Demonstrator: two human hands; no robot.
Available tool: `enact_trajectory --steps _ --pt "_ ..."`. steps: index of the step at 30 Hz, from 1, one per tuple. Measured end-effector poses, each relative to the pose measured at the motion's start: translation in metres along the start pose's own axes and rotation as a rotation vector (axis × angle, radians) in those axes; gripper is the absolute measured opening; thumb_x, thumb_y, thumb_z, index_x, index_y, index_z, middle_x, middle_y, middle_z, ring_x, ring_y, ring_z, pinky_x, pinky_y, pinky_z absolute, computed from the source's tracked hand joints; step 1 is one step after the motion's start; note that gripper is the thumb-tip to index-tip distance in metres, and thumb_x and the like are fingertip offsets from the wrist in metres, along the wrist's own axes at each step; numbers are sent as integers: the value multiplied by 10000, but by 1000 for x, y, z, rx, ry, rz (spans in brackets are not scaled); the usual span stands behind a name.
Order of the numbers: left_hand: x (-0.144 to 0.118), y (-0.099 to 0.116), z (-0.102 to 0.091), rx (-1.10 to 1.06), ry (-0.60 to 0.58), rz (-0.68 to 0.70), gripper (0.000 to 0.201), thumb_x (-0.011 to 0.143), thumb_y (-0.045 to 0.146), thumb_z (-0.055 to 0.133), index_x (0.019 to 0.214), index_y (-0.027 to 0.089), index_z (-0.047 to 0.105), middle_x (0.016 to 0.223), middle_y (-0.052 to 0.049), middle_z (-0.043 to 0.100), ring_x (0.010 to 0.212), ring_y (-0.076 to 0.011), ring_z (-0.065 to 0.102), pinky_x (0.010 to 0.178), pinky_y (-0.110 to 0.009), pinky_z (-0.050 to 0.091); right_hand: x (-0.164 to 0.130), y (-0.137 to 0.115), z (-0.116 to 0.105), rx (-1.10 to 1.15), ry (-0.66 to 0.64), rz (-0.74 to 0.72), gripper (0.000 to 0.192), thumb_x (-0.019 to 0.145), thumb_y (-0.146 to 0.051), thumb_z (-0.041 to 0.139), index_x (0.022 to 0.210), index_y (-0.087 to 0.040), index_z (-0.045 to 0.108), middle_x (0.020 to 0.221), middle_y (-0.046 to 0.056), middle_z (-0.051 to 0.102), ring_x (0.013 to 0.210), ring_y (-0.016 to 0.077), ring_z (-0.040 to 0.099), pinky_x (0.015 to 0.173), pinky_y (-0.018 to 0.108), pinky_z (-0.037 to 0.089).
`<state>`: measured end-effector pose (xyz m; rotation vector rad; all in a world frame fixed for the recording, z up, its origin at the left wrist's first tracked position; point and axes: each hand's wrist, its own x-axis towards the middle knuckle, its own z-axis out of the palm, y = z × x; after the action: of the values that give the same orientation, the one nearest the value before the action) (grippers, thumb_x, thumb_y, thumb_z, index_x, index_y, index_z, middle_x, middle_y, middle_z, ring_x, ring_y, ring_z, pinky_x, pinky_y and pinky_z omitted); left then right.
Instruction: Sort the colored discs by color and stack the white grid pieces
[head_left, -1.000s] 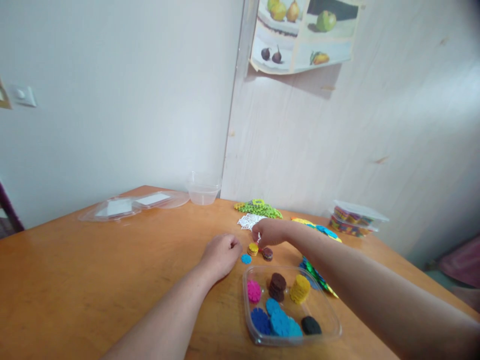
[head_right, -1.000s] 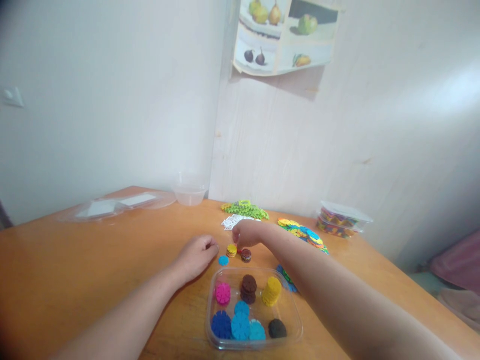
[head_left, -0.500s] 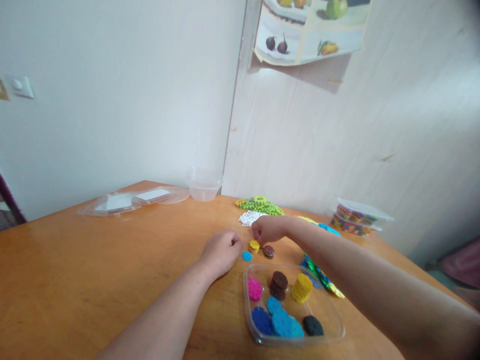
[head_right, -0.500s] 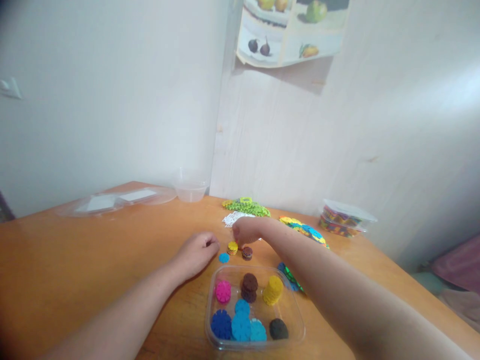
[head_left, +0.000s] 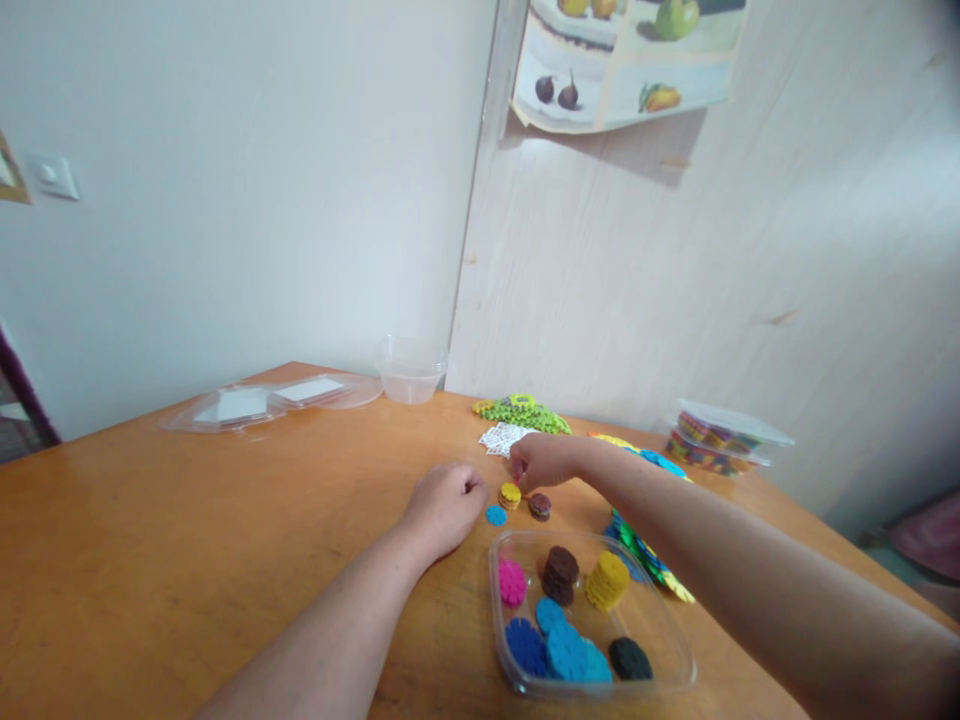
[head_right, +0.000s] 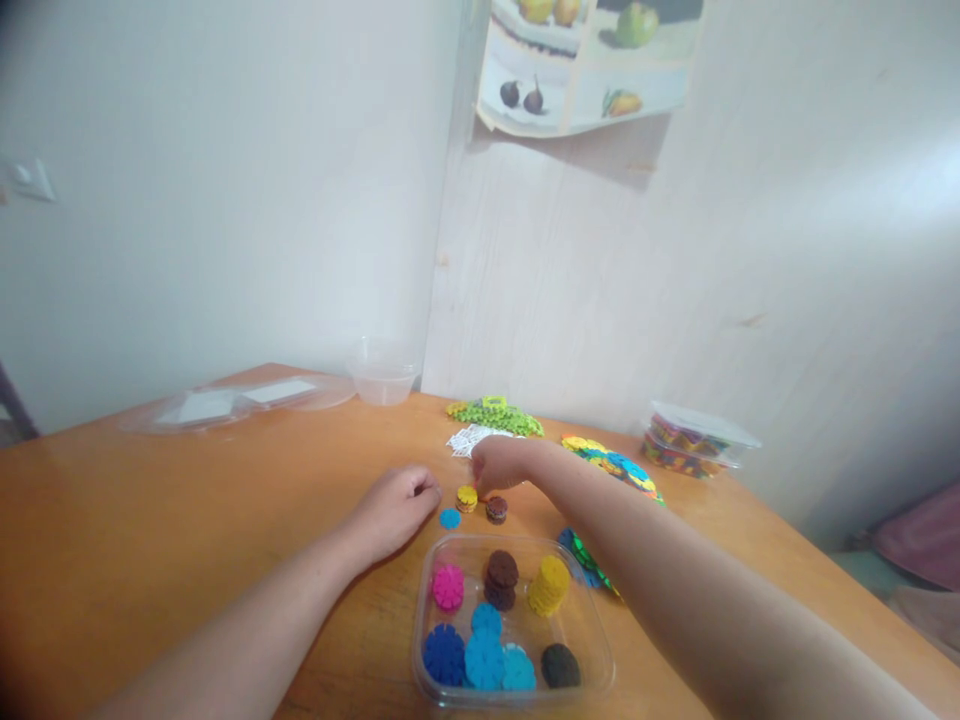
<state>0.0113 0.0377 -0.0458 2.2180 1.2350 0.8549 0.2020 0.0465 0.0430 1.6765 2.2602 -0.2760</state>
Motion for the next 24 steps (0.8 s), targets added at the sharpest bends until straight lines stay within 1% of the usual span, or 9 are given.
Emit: enact_trajectory --steps 3,7,9,13,16,18,21,24 --pt "0 0 0 7 5 18 170 794 245 510 660 187 599 727 -22 653 703 -150 551 602 -232 332 -2 0 0 15 11 0 199 625 -298 702 779 -172 705 753 12 674 709 164 573 560 225 357" --pt "0 2 -2 8 2 16 162 789 235 505 662 187 594 717 -16 649 691 -145 544 595 -230 320 -3 1 1 67 62 3 229 618 -246 707 829 -161 680 808 17 672 718 152 555 562 214 352" --pt "-1 3 -3 4 3 11 158 785 228 506 661 186 596 714 -15 647 689 -143 539 593 -229 317 -4 4 2 110 90 -4 201 642 -199 681 839 -160 664 820 13 670 721 137 551 570 203 354" --pt "-1 2 -2 0 -1 8 171 793 251 512 665 186 605 709 -13 643 675 -141 525 578 -232 300 -12 14 1 212 159 -2 162 696 -108 578 840 -160 634 761 -4 645 696 116 549 564 186 359" --pt "1 -1 1 -12 -2 20 196 807 275 504 670 186 613 707 -12 642 672 -142 523 569 -234 288 -29 15 -3 282 231 0 176 758 -110 498 887 -159 607 783 2 630 702 113 557 567 183 381" --pt "2 -3 2 -8 8 26 198 806 280 505 670 186 615 710 -11 642 670 -142 524 566 -235 284 -45 10 -5 347 279 -28 176 794 -131 470 919 -162 589 814 7 626 724 113 569 583 183 403" --pt "2 -3 1 11 10 20 197 796 277 509 661 185 619 708 -14 645 663 -142 523 563 -236 283 -70 -6 -5 505 371 -131 152 790 -166 514 923 -171 586 759 -4 604 708 126 573 586 196 414" --pt "2 -2 -1 -2 -19 24 205 794 268 496 654 182 619 698 -19 650 660 -142 527 564 -235 288 -93 -26 -1 519 370 -186 162 799 -175 521 951 -193 575 755 -17 600 680 122 565 588 202 416"
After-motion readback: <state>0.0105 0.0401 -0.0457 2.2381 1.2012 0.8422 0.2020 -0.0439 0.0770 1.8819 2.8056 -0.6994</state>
